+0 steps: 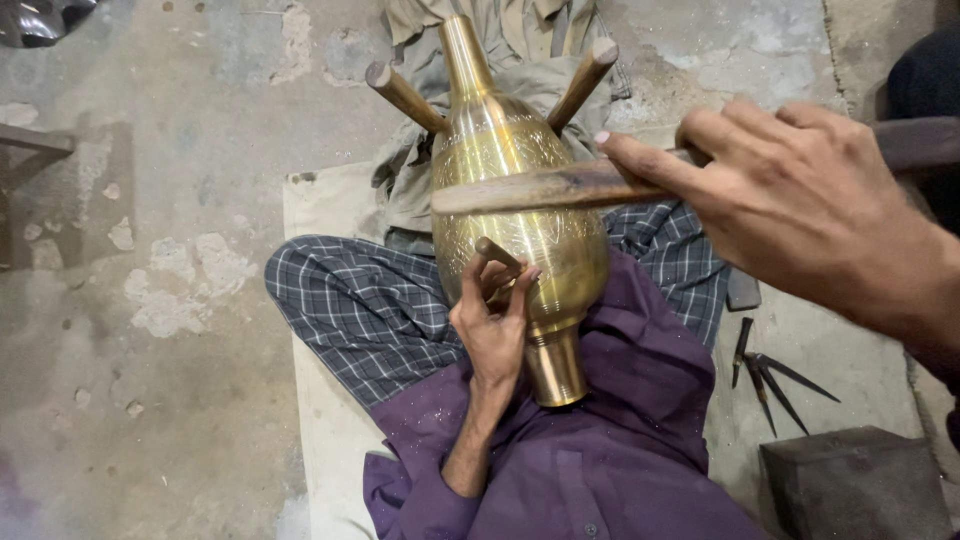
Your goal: The person sits cross-legged on the floor with a large brass vessel on their lap, holding a punch against the metal surface and striking it with a wooden mallet to emboss a decorative pattern. They reposition the punch repeatedly around the vessel body while hammering.
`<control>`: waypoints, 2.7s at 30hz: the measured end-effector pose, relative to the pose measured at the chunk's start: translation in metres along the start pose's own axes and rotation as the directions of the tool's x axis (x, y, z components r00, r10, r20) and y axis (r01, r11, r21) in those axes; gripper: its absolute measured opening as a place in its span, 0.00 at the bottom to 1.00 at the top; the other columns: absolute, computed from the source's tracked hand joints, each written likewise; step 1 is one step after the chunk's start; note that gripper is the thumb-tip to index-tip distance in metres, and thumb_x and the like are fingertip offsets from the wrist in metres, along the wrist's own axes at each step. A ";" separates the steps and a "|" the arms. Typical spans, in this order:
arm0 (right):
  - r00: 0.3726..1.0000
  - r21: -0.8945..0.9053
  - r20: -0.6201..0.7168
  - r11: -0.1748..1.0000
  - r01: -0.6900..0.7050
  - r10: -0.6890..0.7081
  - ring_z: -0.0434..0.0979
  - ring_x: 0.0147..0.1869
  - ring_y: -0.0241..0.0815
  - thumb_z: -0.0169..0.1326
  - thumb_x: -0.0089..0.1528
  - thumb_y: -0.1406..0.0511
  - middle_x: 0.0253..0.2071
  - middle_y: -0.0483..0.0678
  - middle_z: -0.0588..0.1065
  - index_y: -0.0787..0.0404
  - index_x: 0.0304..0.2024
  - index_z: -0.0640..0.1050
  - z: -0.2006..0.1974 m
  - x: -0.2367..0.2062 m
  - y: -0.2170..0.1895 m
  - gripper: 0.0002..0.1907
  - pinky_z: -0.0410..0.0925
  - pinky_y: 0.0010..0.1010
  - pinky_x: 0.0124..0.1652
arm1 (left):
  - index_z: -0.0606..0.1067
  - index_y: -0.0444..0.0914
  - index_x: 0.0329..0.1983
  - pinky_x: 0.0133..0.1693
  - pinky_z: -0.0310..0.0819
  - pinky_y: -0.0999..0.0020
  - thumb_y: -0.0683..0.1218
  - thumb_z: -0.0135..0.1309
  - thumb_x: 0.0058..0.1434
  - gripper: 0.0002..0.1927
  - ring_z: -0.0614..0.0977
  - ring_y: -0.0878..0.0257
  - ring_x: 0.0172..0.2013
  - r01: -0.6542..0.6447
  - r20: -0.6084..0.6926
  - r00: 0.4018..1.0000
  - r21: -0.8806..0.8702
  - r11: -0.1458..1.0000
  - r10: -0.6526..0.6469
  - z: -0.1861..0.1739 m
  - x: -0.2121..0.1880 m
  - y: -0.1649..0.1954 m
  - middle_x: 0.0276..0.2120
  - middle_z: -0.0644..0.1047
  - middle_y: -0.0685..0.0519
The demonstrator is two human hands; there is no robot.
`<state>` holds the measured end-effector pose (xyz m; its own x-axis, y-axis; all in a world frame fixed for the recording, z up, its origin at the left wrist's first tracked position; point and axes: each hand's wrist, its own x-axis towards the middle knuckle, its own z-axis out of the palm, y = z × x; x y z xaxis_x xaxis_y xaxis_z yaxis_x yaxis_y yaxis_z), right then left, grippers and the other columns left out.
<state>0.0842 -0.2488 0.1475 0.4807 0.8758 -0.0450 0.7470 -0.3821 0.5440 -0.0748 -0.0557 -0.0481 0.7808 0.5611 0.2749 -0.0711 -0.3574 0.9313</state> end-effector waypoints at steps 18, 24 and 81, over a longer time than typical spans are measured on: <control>0.993 0.315 -0.110 0.949 -0.006 0.043 0.80 0.32 0.35 0.49 0.66 0.59 0.38 0.38 0.80 0.39 0.72 0.71 -0.004 0.008 -0.005 0.29 0.74 0.27 0.32 | 0.68 0.35 0.59 0.43 0.89 0.68 0.40 0.64 0.64 0.24 0.88 0.61 0.43 0.026 -0.049 0.998 -0.006 1.000 -0.027 0.001 -0.004 0.006 0.42 0.84 0.46; 0.985 0.214 -0.166 0.977 -0.009 0.045 0.79 0.32 0.34 0.48 0.71 0.60 0.38 0.38 0.81 0.38 0.68 0.74 0.003 0.007 -0.003 0.23 0.75 0.28 0.32 | 0.68 0.36 0.62 0.42 0.90 0.67 0.41 0.65 0.63 0.26 0.89 0.58 0.41 0.055 0.013 0.998 -0.016 0.998 -0.055 0.000 -0.001 0.001 0.41 0.85 0.45; 0.706 0.777 0.263 0.290 -0.559 0.657 0.82 0.35 0.50 0.59 0.55 0.72 0.34 0.55 0.80 0.58 0.58 0.76 0.159 -0.095 -0.129 0.26 0.74 0.42 0.37 | 0.68 0.44 0.70 0.55 0.85 0.61 0.35 0.55 0.62 0.32 0.87 0.54 0.51 -0.181 0.837 0.471 -0.219 0.959 0.280 -0.022 0.105 0.018 0.52 0.83 0.46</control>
<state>0.0145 -0.3298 -0.0515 0.9513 0.2898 0.1049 0.3044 -0.8296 -0.4681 -0.0080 0.0135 0.0031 0.8671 -0.4605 0.1902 -0.3454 -0.2804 0.8956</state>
